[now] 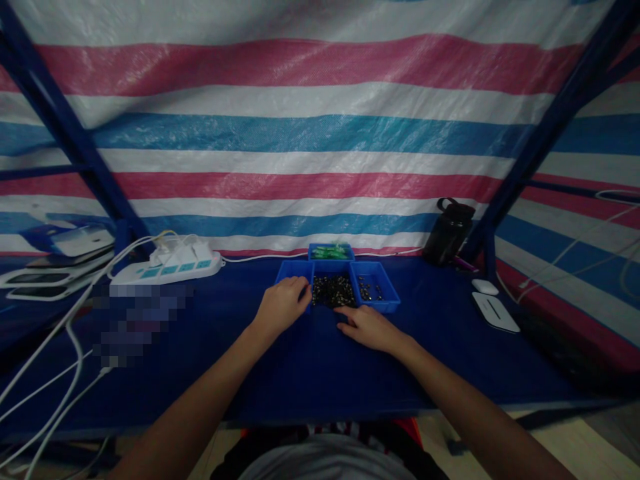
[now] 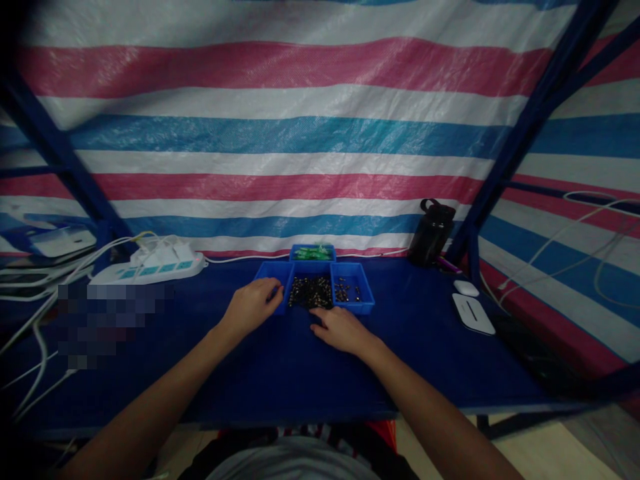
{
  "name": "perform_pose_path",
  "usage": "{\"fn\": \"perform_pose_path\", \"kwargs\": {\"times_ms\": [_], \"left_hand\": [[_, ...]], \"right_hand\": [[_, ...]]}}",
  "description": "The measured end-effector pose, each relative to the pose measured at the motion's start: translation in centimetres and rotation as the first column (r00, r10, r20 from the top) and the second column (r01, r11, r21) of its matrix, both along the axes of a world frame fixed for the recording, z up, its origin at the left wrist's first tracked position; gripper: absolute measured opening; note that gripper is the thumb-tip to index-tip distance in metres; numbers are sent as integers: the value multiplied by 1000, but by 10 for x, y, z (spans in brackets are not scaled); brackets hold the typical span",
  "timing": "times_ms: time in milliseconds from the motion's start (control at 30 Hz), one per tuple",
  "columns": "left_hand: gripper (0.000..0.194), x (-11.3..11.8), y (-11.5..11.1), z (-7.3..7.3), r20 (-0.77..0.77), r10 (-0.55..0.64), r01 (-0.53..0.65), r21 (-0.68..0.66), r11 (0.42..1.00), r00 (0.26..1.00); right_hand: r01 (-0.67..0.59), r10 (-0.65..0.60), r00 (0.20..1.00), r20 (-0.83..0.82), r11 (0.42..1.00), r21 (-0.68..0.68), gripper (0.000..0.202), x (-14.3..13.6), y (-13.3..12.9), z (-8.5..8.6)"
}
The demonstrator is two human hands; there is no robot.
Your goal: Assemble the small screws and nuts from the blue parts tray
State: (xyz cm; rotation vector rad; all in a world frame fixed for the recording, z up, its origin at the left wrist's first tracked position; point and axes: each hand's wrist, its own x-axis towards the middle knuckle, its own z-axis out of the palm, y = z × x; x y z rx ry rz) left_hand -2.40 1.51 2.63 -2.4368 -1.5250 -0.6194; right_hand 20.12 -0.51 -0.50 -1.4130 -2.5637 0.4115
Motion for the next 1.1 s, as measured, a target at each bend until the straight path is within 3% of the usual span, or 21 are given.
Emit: {"fn": "perform_pose_path", "kwargs": {"times_ms": [100, 200, 300, 433, 633, 1100], "left_hand": [[20, 8, -7, -5, -33, -159, 155, -110, 982, 987], [18, 15, -13, -11, -76, -343, 320, -217, 922, 936], [17, 19, -16, -16, -100, -419, 377, -286, 881, 903], [14, 19, -17, -20, -129, -400, 342, -327, 881, 908], [18, 17, -14, -26, -141, -308, 243, -354, 903, 941], [30, 16, -10, -35, -152, -221, 153, -364, 919, 963]], "right_hand": [[27, -28, 999, 37, 999, 33, 43, -2, 0, -2], [32, -36, 997, 71, 998, 54, 39, -5, -1, -2], [38, -42, 996, 79, 998, 50, 43, -5, -1, -3], [57, -62, 995, 74, 996, 65, 51, -5, -1, -3], [32, -34, 998, 57, 999, 42, 38, -4, -1, 0], [26, -27, 999, 21, 999, 34, 39, -1, -2, -1]]}}
